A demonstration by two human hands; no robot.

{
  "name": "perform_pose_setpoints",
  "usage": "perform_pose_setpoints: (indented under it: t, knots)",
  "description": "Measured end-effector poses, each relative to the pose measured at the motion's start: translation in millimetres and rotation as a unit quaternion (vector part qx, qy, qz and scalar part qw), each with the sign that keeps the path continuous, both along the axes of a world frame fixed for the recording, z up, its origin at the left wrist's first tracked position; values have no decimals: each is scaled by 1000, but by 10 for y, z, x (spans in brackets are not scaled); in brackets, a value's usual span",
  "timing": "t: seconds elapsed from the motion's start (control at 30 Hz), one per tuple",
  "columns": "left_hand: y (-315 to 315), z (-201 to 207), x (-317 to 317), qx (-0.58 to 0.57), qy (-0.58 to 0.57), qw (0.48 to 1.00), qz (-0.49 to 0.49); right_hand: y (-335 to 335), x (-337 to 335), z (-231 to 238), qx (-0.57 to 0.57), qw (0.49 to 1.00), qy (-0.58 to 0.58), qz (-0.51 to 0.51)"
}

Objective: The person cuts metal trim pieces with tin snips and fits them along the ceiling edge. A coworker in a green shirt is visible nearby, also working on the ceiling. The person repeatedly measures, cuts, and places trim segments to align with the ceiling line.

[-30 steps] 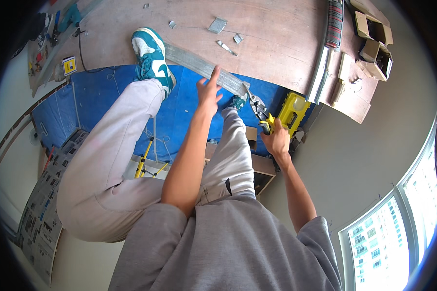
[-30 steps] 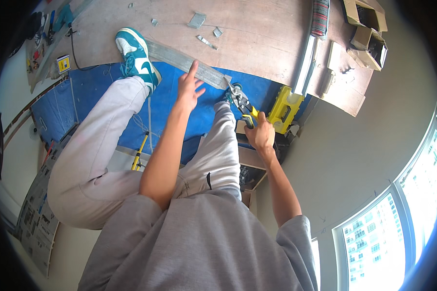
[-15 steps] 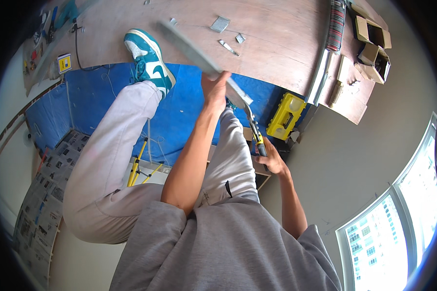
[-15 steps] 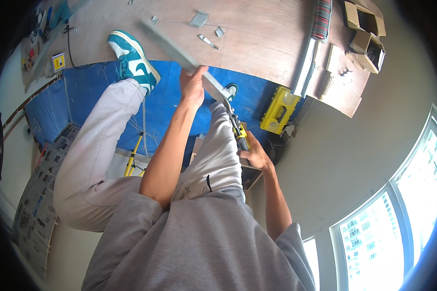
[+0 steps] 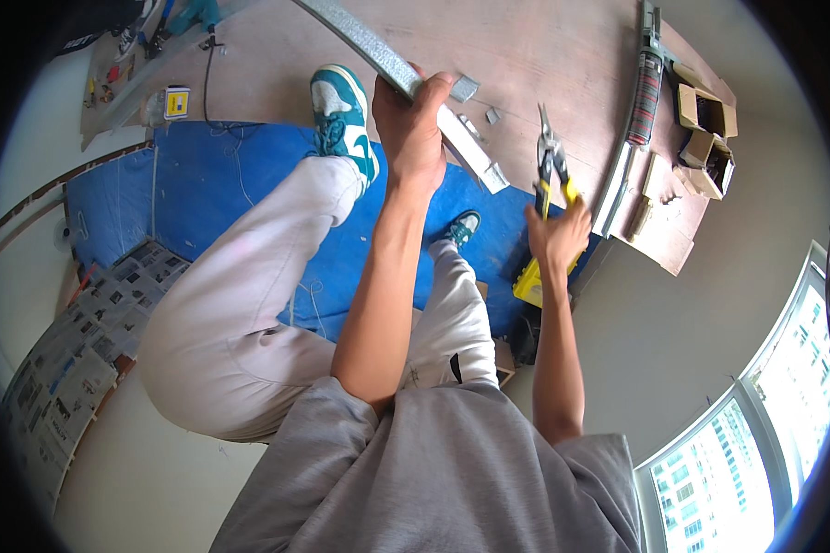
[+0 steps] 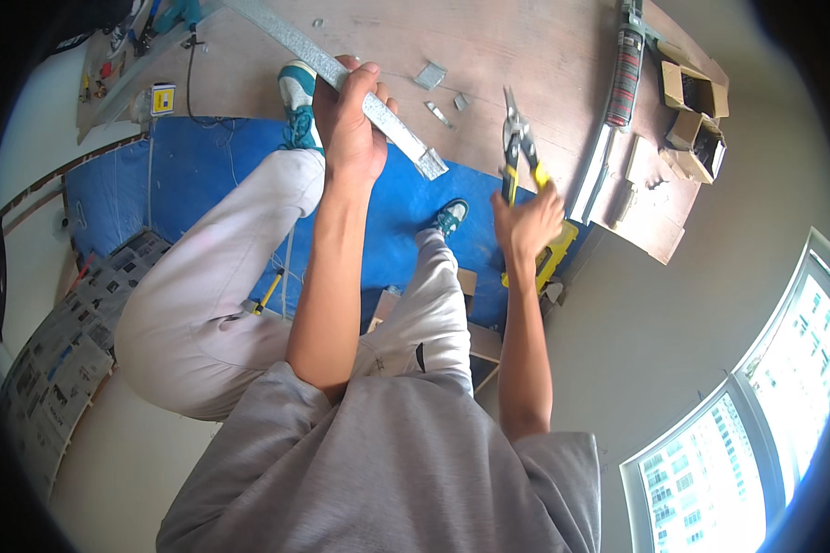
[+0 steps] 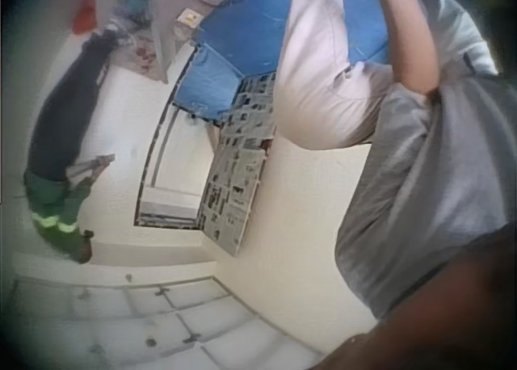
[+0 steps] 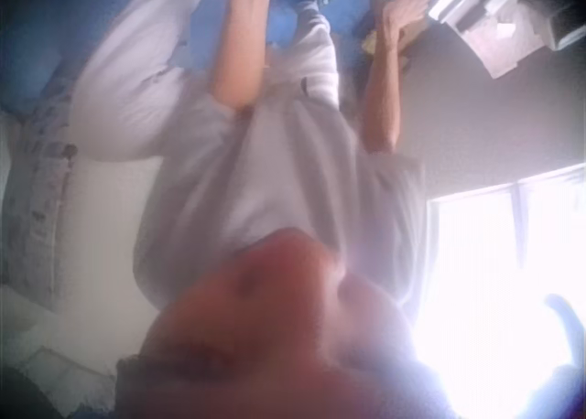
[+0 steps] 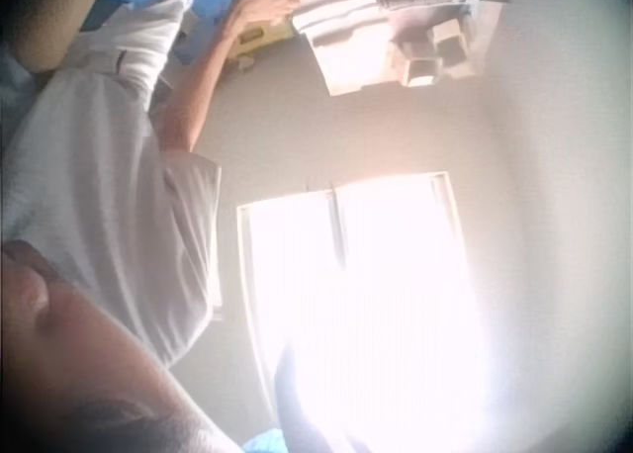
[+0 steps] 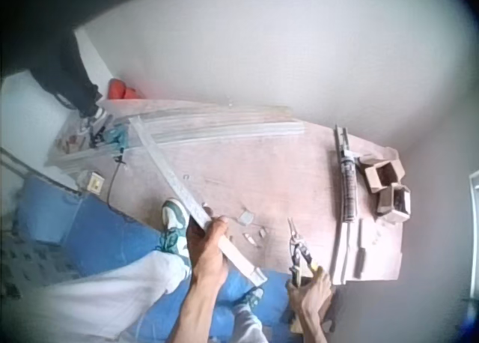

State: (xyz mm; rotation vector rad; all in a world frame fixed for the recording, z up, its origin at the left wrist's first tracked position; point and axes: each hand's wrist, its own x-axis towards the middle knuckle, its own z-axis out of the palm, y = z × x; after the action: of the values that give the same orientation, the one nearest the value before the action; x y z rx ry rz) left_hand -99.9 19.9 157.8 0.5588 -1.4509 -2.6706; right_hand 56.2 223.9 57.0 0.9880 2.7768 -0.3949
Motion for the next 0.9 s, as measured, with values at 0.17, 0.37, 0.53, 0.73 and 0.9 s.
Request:
perform_pose_setpoints:
  t: [0.17,0.37,0.53,0.73,0.9]
  knots:
    - [26,260,-20,53,-25,998,1,126,-783,-283,41,998,-35,22]
    - [-11,181,-151,79,-16,997,-4,9,-796,178,-43,996,-42,69]
    - [-28,79,-308,48,6,999,-23,-309,-710,1260,-679,722,133,7]
    - [-3,154,-426,8,49,998,-36,-668,-962,1672,-504,857,85,56]
    - [-13,327,-498,-84,118,989,-2,-775,-1080,1741,-427,891,139,68]
